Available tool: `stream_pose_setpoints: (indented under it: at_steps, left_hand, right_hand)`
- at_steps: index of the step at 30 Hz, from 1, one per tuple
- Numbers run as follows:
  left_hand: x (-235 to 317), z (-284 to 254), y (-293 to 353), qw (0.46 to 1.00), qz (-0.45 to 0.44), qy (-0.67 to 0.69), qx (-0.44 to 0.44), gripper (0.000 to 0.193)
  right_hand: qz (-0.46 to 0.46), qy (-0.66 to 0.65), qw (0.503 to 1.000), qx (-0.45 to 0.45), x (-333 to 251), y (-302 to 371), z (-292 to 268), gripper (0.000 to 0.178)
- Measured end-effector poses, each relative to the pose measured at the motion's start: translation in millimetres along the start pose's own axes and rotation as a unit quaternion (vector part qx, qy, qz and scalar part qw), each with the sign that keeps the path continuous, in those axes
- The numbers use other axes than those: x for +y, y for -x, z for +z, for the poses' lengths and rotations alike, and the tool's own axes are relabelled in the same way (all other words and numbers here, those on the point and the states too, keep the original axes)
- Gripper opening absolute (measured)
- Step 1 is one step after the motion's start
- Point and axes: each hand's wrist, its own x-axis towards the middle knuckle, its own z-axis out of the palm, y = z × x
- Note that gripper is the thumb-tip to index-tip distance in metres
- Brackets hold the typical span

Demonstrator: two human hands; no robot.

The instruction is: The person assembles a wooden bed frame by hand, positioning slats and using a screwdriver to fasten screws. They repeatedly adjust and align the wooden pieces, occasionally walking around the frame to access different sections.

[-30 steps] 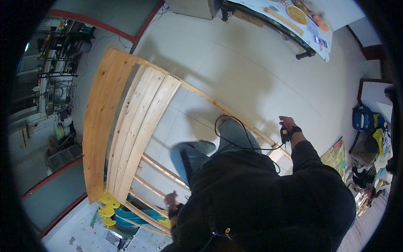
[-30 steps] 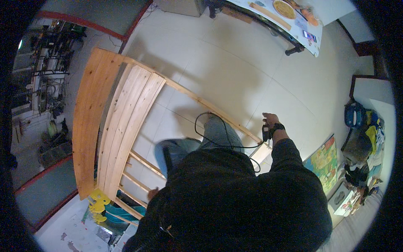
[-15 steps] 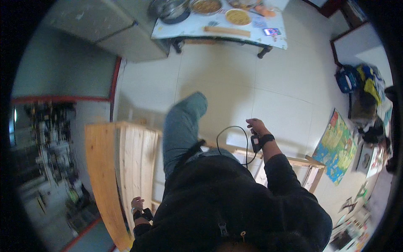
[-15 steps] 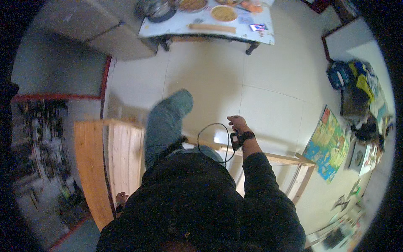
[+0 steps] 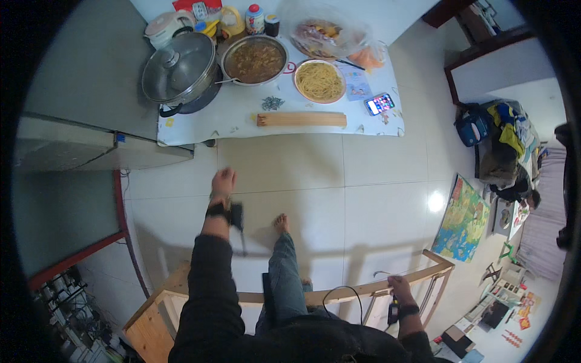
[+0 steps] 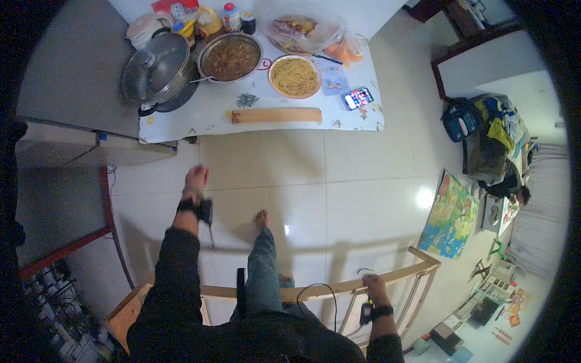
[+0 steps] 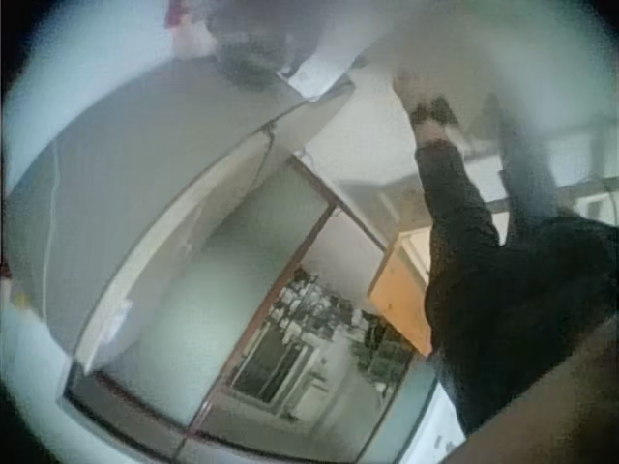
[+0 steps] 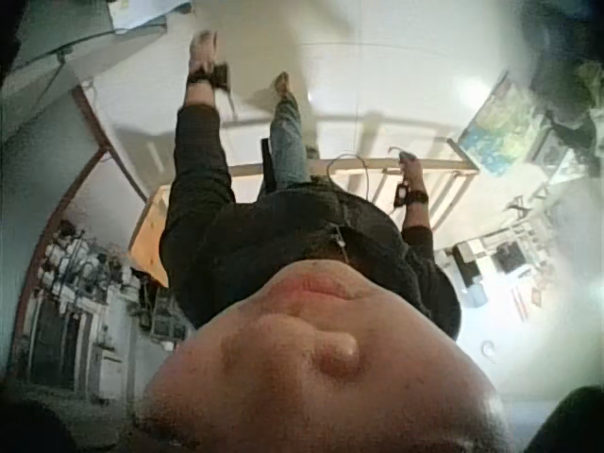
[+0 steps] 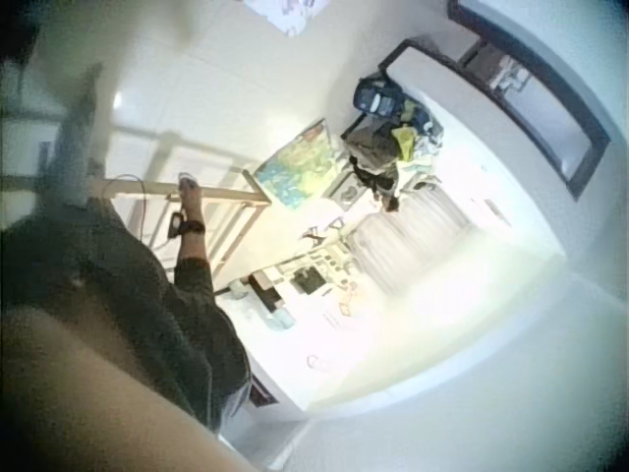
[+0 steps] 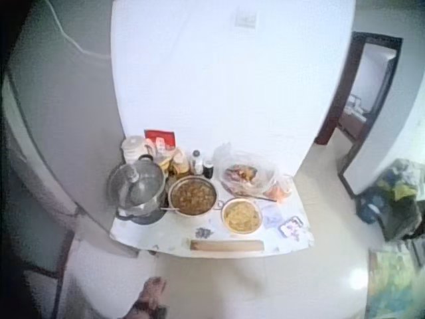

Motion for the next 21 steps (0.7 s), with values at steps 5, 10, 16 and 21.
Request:
stream_pose_setpoints:
  at_steps: [5, 10, 16, 21]
  left_hand:
    - [64, 121, -151, 0.982, 0.043, 0.171, -0.068, 0.014]
    - [64, 167, -202, 0.998, -0.023, 0.033, 0.057, 0.011]
    - [-16, 100, -113, 0.989, 0.114, 0.072, 0.054, 0.019]
    - [-121, -57, 66, 0.752, 0.035, -0.594, -0.285, 0.03]
  right_hand:
    - [0.144, -0.049, 0.983, 0.101, 0, 51, -21, 0.028]
    - [0.17, -0.003, 0.978, 0.122, -28, 75, -1, 0.023]
    - [0.093, -0.077, 0.986, 0.116, -67, 59, 5, 0.024]
    - [0.094, -0.04, 0.992, 0.071, -46, 16, -15, 0.017]
